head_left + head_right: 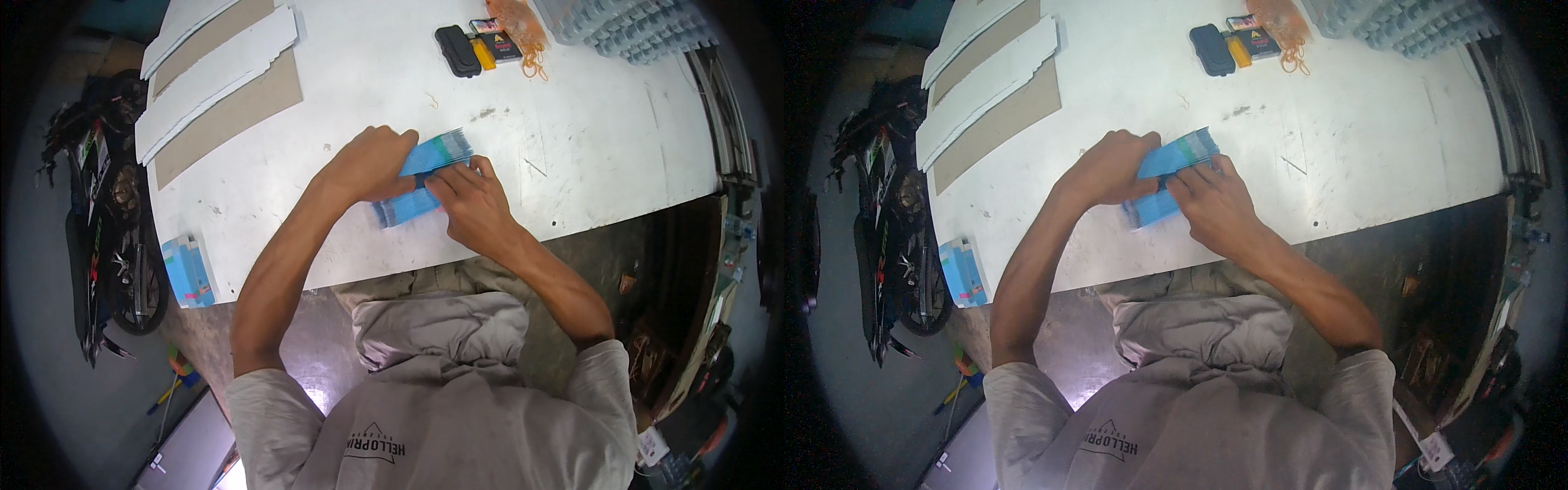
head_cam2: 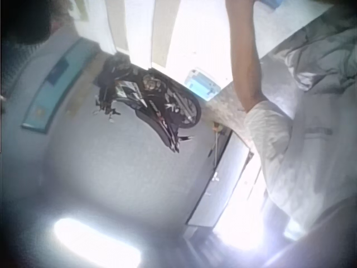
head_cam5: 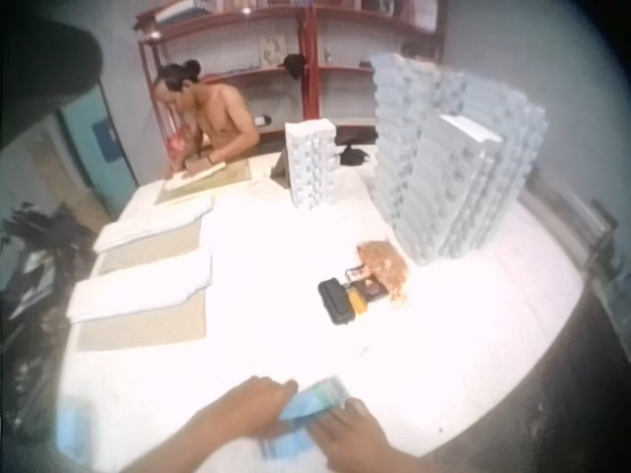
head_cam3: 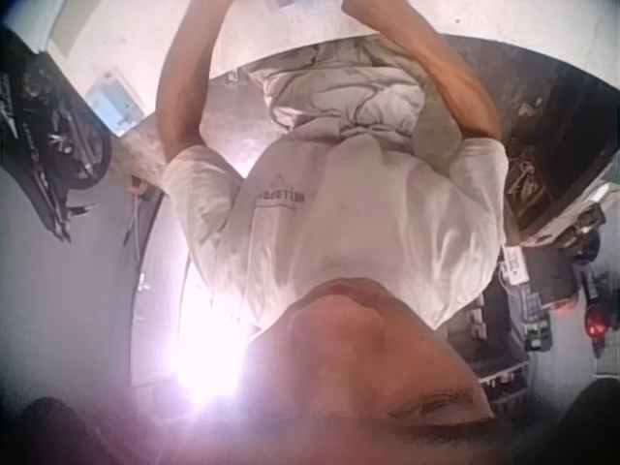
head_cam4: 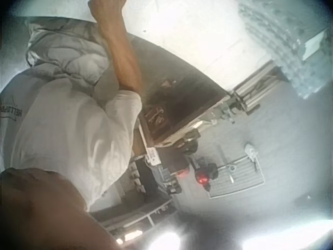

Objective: The person repeatedly inserts white paper inserts into blue plastic sleeves, aligns and stacks them, then bundles the stack with a rubber band. The person also moves a large white sheet aside to access materials.

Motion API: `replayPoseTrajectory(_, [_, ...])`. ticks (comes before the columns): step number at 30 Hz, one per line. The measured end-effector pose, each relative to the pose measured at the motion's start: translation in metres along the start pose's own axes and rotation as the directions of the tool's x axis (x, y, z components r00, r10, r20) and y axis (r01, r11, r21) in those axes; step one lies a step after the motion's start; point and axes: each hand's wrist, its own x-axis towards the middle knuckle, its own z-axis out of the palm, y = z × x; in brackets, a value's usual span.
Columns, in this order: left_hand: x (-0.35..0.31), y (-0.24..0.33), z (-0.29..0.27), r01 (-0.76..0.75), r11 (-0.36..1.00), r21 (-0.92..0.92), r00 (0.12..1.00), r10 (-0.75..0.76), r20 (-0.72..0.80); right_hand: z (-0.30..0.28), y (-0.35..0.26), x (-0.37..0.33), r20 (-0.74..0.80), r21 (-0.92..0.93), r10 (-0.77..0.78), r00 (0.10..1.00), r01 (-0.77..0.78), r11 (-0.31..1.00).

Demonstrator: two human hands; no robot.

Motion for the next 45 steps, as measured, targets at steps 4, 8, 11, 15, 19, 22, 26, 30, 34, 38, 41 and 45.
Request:
replayPoseTrajectory(4, [-0.017,-0.033,0.014,-0.059,0.955,-0.29,0.977,-0.005,-0.215,-0.036,-0.002,-0.014,0.08,0.255,0.171,0.982,-0.186,0.949])
replayPoseTrajectory(8, [-0.034,-0.025,0.065,-0.213,0.592,-0.777,0.891,-0.209,-0.403,-0.051,0.012,-0.042,0.191,0.856,0.48,0.856,-0.384,0.345])
replayPoseTrajectory(11, [-0.024,-0.002,0.105,-0.283,0.366,-0.886,0.851,-0.33,-0.408,-0.03,0.012,-0.045,0.365,0.93,0.511,0.778,-0.283,-0.234])
replayPoseTrajectory(15, [-0.018,0.006,0.126,-0.282,0.279,-0.918,0.874,-0.319,-0.366,0.001,0.009,-0.042,0.453,0.882,0.55,0.702,-0.263,-0.391])
replayPoseTrajectory(19, [-0.022,0.008,0.119,-0.265,0.251,-0.931,0.885,-0.321,-0.339,0.009,0.014,-0.04,0.452,0.888,0.589,0.67,-0.274,-0.37])
replayPoseTrajectory(22, [-0.023,0.015,0.124,-0.289,0.203,-0.936,0.863,-0.368,-0.346,0.009,0.014,-0.037,0.464,0.882,0.586,0.665,-0.286,-0.375])
replayPoseTrajectory(26, [-0.022,0.014,0.134,-0.21,0.158,-0.965,0.85,-0.459,-0.26,0.008,0.006,-0.028,0.452,0.892,0.611,0.65,-0.336,-0.303])
replayPoseTrajectory(30, [-0.019,0.039,0.123,-0.215,0.368,-0.905,0.788,-0.482,-0.383,0.01,-0.005,-0.027,0.425,0.905,0.66,0.62,-0.302,-0.3])
replayPoseTrajectory(34, [-0.014,0.047,0.097,-0.071,0.388,-0.919,0.81,-0.515,-0.28,0.0,-0.002,-0.025,0.251,0.836,0.693,0.676,-0.512,0.197])
replayPoseTrajectory(38, [-0.025,0.029,0.067,0.076,0.756,-0.65,0.801,-0.434,-0.412,-0.046,0.011,-0.039,0.164,0.408,0.701,0.694,-0.695,0.592])
replayPoseTrajectory(41, [-0.032,0.023,0.04,0.126,0.973,-0.191,0.875,-0.2,-0.441,-0.06,0.01,-0.046,-0.095,0.596,0.684,0.723,-0.509,0.621])
replayPoseTrajectory(45, [-0.025,0.023,0.062,0.036,0.998,0.053,0.926,-0.013,-0.376,-0.077,-0.013,0.0,-0.271,0.767,0.332,0.904,-0.006,0.642])
